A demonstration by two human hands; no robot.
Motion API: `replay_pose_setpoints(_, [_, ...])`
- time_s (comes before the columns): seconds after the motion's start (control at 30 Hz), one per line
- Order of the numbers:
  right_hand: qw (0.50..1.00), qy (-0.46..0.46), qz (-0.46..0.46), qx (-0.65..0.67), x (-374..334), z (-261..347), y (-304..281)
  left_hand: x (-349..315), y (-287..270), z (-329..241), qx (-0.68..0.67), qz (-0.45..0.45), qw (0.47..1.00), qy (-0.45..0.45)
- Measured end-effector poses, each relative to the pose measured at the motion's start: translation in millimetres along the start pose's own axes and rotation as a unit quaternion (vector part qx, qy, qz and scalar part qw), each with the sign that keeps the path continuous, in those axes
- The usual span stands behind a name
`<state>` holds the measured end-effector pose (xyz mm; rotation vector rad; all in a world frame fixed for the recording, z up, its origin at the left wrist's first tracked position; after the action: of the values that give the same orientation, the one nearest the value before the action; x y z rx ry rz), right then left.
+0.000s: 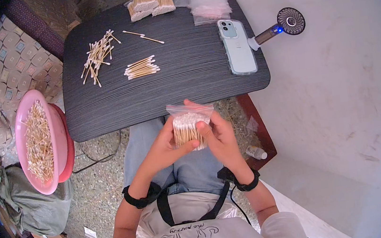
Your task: Packing cotton swabs into small plastic bags.
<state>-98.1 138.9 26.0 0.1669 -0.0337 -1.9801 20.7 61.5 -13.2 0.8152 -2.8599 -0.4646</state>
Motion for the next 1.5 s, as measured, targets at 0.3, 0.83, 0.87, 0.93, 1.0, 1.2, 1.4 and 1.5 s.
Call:
replay_pose_setpoints(0.3, [0.997,0.043,0.059,0.01,-5.9,-3.9,-2.4,0.8,-0.5,-4.1,-0.004,-0.027,1.0,-0.015])
replay_pose_setpoints(0.83, [0.999,0.042,0.025,-0.023,-8.2,-12.1,-5.2,3.8,7.5,0.3,-0.057,0.004,0.998,-0.011])
replay_pose_setpoints(0.87, [0.999,0.042,0.025,-0.023,-7.8,-11.9,-6.1,4.4,8.0,1.6,-0.047,-0.006,0.999,-0.002])
replay_pose_setpoints(0.93, [0.992,0.016,0.015,-0.125,-6.4,-9.7,-9.0,5.7,7.6,5.6,-0.024,-0.011,1.0,0.011])
replay_pose_setpoints(1.0, [0.986,0.011,0.001,-0.168,-4.0,-4.2,-8.4,6.4,7.0,7.1,-0.001,-0.016,1.0,0.025])
replay_pose_setpoints(1.2, [0.966,0.048,-0.019,-0.254,-0.1,1.3,-9.5,8.2,2.9,8.3,-0.117,-0.05,0.992,-0.01])
replay_pose_setpoints(1.4, [0.993,0.003,-0.031,-0.113,3.8,-10.1,-14.7,10.0,-6.3,10.5,-0.035,-0.091,0.995,0.023])
replay_pose_setpoints(1.5, [0.998,0.004,-0.036,-0.052,2.4,-0.7,-10.0,7.2,-7.4,6.4,0.027,-0.112,0.992,0.047])
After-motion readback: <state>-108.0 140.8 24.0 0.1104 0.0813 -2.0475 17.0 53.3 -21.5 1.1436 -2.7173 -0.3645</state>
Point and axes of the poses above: each hand's wrist, its own x-axis towards the middle knuckle, its own y-axis out of the palm, z = x × y, the point moved 3 cm from there along x, towards the middle knuckle, and after that the axes turned 5 degrees about y, right-handed, at the moved point
